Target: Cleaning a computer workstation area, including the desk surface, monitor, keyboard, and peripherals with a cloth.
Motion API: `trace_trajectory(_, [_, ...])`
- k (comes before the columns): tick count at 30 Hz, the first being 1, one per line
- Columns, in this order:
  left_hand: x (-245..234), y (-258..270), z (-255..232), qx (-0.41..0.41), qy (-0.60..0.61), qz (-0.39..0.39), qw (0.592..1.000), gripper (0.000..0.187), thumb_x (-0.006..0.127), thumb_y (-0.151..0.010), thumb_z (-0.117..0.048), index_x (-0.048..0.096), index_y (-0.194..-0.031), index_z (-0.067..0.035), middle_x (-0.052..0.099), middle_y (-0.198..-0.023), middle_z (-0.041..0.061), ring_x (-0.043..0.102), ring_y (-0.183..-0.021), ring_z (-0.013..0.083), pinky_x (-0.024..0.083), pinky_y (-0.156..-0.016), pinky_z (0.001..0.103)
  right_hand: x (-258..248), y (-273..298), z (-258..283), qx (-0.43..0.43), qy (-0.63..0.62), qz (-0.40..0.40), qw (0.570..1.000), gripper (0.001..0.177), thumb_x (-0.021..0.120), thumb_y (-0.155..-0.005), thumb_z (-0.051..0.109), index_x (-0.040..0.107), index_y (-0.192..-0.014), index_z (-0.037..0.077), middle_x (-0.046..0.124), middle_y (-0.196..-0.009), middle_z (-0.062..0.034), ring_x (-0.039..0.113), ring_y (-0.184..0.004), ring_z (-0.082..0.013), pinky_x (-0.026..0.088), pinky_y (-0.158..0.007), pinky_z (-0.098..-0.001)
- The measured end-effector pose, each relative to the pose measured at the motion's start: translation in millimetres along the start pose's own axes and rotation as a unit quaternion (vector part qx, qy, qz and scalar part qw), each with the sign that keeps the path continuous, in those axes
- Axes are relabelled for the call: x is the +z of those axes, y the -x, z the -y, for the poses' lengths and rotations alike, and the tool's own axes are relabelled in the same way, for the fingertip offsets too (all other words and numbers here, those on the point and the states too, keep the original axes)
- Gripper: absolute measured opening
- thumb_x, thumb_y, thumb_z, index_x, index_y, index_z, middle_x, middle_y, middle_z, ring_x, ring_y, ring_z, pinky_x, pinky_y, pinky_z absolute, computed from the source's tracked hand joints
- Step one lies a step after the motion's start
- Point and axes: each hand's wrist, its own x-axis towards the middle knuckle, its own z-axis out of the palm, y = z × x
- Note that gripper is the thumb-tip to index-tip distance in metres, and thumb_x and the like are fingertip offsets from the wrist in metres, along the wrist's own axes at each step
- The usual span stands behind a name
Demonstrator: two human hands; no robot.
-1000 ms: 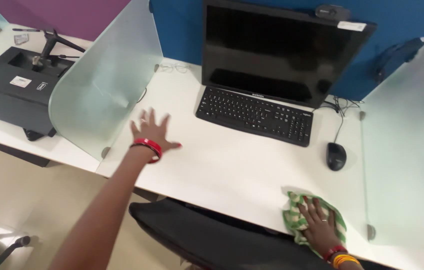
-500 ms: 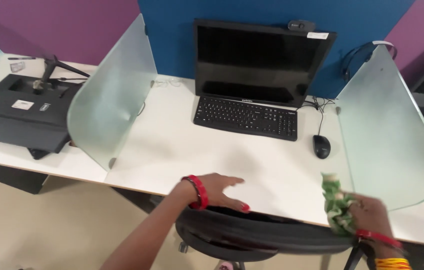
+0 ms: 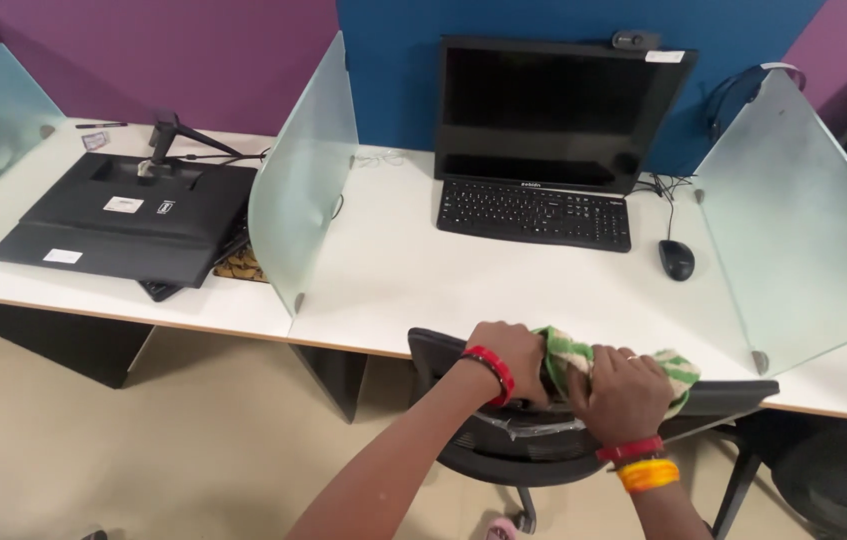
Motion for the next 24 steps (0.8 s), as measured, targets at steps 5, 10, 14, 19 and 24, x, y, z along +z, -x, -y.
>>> trace_trajectory(5, [5, -6, 6, 0.04, -0.007, -0.052, 0.998, 0.056, 0.082, -0.061, -0.06, 0.081, -0.095, -0.015, 0.078, -0.097, 0.011, 0.075, -0.09, 0.0301, 0.06, -0.08, 0.042, -4, -7, 5, -0.008, 0.015, -0.03, 0.999, 0.023, 0.071, -0.077, 0.028, 0.065, -0.078, 0.006, 0.065, -0.075, -0.0097, 0.065, -0.075, -0.0281, 0.049, -0.07, -0.0403])
trace_trajectory(10, [2, 4, 3, 0.05, -0.028, -0.077, 0.995, 0.052, 0.082, -0.063, -0.06, 0.08, -0.087, -0.014, 0.078, -0.09, 0.011, 0.076, -0.085, 0.0301, 0.06, -0.077, 0.041, -4, -5, 5, -0.024, 0.026, -0.057, 0.998, 0.024, 0.071, -0.08, 0.029, 0.063, -0.079, 0.006, 0.064, -0.076, -0.0105, 0.064, -0.078, -0.0284, 0.05, -0.073, -0.0403])
trace_trajectory(14, [20, 10, 2, 0.047, -0.046, -0.138, 0.988, 0.056, 0.082, -0.065, -0.061, 0.078, -0.096, -0.014, 0.077, -0.09, 0.01, 0.075, -0.084, 0.0296, 0.059, -0.074, 0.043, 3, 1, 3, -0.007, 0.043, -0.063, 0.997, 0.023, 0.066, -0.084, 0.03, 0.061, -0.078, 0.009, 0.065, -0.076, -0.0092, 0.065, -0.081, -0.0279, 0.05, -0.078, -0.0412])
trace_trajectory(19, [50, 29, -5, 0.02, -0.065, -0.3, 0.951, 0.078, 0.085, -0.062, -0.062, 0.067, -0.121, -0.015, 0.073, -0.109, 0.008, 0.069, -0.105, 0.028, 0.053, -0.092, 0.047, 32, 14, -13, -0.007, 0.048, -0.083, 0.995, 0.025, 0.064, -0.089, 0.033, 0.063, -0.08, 0.01, 0.066, -0.079, -0.0075, 0.066, -0.082, -0.0265, 0.051, -0.082, -0.0422])
trace_trajectory(24, [83, 63, -11, -0.094, -0.076, -0.379, 0.917, 0.093, 0.085, -0.071, -0.049, 0.043, -0.151, -0.025, 0.04, -0.155, 0.008, 0.036, -0.151, 0.0304, 0.021, -0.127, 0.056, 83, 21, -43, 0.082, 0.137, -0.06, 0.985, 0.049, 0.063, -0.106, 0.05, 0.07, -0.078, 0.01, 0.064, -0.068, -0.0065, 0.062, -0.066, -0.0207, 0.048, -0.066, -0.0355])
